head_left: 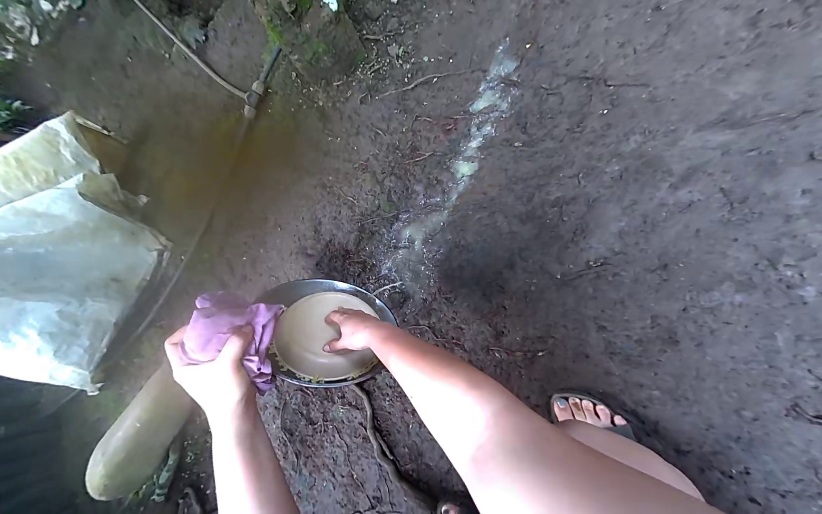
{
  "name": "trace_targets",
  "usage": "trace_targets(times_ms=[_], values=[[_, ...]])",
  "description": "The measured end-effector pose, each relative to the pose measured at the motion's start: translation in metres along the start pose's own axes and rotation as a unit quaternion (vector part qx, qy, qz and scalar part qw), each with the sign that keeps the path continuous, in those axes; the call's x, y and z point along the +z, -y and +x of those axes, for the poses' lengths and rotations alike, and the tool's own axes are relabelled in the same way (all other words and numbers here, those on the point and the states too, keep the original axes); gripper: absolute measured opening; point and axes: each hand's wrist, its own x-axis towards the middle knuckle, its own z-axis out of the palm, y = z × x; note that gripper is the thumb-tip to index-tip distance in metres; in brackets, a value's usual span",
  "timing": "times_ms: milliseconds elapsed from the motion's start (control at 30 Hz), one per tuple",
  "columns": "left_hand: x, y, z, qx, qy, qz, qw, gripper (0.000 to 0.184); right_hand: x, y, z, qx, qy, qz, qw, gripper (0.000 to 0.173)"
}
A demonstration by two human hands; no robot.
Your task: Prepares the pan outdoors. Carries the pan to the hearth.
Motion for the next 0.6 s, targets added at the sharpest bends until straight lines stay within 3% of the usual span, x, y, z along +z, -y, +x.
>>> trace_targets(times_ms=[600], values=[[-0.0029, 0.0006, -0.0002, -0.009, 0.005, 0.029, 1.0, 0.067, 0.0089, -0.0042, 0.0072, -0.006, 0.009, 0.023, 1.0, 0.074]])
